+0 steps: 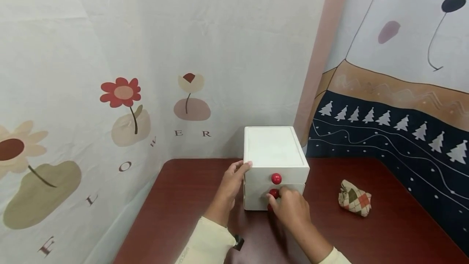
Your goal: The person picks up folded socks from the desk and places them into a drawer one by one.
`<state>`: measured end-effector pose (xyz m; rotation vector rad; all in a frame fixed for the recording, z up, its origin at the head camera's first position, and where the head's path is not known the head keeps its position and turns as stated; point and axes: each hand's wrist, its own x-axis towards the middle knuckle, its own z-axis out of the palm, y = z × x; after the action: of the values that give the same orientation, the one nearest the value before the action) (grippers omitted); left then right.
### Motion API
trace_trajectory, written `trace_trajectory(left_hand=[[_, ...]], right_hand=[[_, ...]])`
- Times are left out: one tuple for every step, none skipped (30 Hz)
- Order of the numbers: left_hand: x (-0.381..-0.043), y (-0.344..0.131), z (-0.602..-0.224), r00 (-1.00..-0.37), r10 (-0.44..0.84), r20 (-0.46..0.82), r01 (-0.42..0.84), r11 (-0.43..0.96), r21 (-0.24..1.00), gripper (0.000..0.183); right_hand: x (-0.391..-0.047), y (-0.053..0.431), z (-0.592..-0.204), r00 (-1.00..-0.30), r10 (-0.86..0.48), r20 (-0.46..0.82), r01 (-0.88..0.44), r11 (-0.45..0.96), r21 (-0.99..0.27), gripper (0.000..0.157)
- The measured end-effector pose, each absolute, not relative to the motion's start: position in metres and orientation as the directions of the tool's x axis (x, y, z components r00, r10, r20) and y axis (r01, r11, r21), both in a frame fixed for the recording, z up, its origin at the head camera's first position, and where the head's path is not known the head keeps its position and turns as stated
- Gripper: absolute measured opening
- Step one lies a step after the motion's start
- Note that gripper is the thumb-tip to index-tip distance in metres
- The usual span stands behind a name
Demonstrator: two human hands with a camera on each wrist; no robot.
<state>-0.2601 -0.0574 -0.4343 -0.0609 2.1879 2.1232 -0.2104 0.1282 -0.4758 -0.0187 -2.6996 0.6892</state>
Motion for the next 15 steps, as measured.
trace_trajectory(left_hand=[[-0.26,-0.058,-0.434,-0.995,0.037,-0.094,-0.093,0.028,0.995,0.078],[-0.26,-0.058,-0.435,-0.995,0.04,-0.093,-0.092,0.025,0.995,0.078],[-0.26,-0.058,-0.435,-0.995,0.043,-0.092,-0.091,0.028,0.995,0.078],[-0.26,-0.058,-0.435,-0.995,0.046,-0.092,-0.091,0.032,0.995,0.079],[-0.261,-0.058,-0.435,-0.995,0.048,-0.092,-0.091,0.035,0.995,0.079],[-0.261,-0.058,-0.435,-0.995,0.049,-0.091,-0.09,0.039,0.995,0.079],[-0.261,-0.058,-0.435,-0.995,0.049,-0.091,-0.089,0.042,0.995,0.079],[-0.261,-0.058,-0.435,-0.995,0.048,-0.09,-0.088,0.045,0.995,0.079],[-0.261,-0.058,-0.436,-0.995,0.046,-0.089,-0.087,0.049,0.995,0.079],[-0.261,-0.058,-0.436,-0.995,0.045,-0.087,-0.085,0.05,0.995,0.079],[-0.261,-0.059,-0.436,-0.995,0.043,-0.086,-0.084,0.05,0.995,0.079],[-0.26,-0.059,-0.436,-0.995,0.043,-0.086,-0.084,0.05,0.995,0.079],[-0.26,-0.059,-0.436,-0.995,0.043,-0.086,-0.084,0.051,0.995,0.079],[-0.26,-0.059,-0.436,-0.995,0.044,-0.086,-0.084,0.052,0.995,0.079],[-0.26,-0.059,-0.436,-0.995,0.044,-0.087,-0.084,0.053,0.995,0.079]], right_hand=[[-0.21,0.128,-0.477,-0.937,0.102,0.333,-0.074,0.877,-0.475,0.041],[-0.21,0.129,-0.477,-0.936,0.105,0.335,-0.074,0.874,-0.48,0.042],[-0.21,0.129,-0.478,-0.934,0.107,0.34,-0.076,0.871,-0.485,0.042],[-0.21,0.13,-0.479,-0.933,0.111,0.342,-0.075,0.869,-0.489,0.042],[-0.21,0.131,-0.481,-0.931,0.113,0.347,-0.077,0.869,-0.489,0.042],[-0.209,0.132,-0.482,-0.93,0.113,0.35,-0.078,0.869,-0.489,0.043],[-0.209,0.132,-0.483,-0.93,0.111,0.349,-0.08,0.869,-0.489,0.043],[-0.209,0.133,-0.484,-0.931,0.107,0.35,-0.084,0.868,-0.49,0.043],[-0.209,0.134,-0.485,-0.932,0.103,0.347,-0.087,0.867,-0.491,0.044],[-0.21,0.135,-0.486,-0.936,0.1,0.338,-0.087,0.864,-0.496,0.044],[-0.21,0.135,-0.486,-0.94,0.096,0.327,-0.085,0.863,-0.498,0.045],[-0.21,0.136,-0.487,-0.945,0.093,0.312,-0.079,0.864,-0.498,0.045],[-0.21,0.136,-0.487,-0.95,0.089,0.298,-0.075,0.864,-0.498,0.044],[-0.21,0.136,-0.488,-0.956,0.087,0.28,-0.068,0.862,-0.502,0.044],[-0.211,0.137,-0.489,-0.964,0.087,0.253,-0.054,0.861,-0.505,0.043]])
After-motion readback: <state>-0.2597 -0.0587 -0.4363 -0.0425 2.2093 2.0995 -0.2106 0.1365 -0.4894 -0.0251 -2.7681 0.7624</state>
